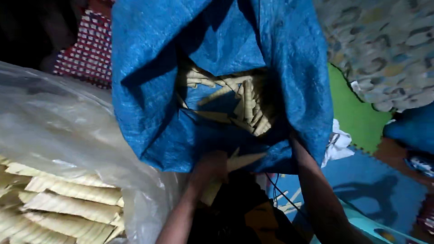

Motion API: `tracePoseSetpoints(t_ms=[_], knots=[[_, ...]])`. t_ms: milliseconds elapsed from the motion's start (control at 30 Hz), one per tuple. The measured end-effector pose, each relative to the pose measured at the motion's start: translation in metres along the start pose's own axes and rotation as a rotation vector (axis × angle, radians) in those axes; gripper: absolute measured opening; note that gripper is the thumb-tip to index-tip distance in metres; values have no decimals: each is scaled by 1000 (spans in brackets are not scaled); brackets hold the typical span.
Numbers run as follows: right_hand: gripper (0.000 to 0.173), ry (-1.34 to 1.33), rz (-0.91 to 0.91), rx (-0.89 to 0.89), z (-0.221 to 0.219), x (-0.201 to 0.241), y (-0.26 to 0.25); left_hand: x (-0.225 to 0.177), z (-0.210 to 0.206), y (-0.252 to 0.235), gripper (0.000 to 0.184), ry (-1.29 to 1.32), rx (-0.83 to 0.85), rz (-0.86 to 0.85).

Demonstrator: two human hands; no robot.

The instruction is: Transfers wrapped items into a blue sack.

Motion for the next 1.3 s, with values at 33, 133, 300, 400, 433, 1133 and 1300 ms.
tracePoseSetpoints(t_ms=[33,133,300,400,433,1133,1300], knots=[[48,-2,60,33,3,-13,-11,-3,-5,2,63,-50,44,19],[44,349,161,226,-26,4,-94,-13,-15,17,58,-116,110,49],[52,942,312,398,-117,6,-163,-21,-34,43,61,-183,144,81],[41,1082,294,418,-140,-8,-175,-8,-45,53,63,-114,110,82],[41,1064,282,437,-139,-1,-169,-1,-50,54,65,-82,98,71],[66,956,459,605,-182,60,-203,36,-106,91,93,374,-237,-360],[67,-137,512,316,-95,107,-70,100,-167,153,55,1008,-1221,-796]])
Point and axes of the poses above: each hand's wrist, its own y-axis away from the middle knuckle, its own z-axis out of the back of the hand, x = y × z, the point moved 2 cm from there along -y, towards the middle knuckle, and after that the axes turned 11 degrees about x, right-handed, at the moved point
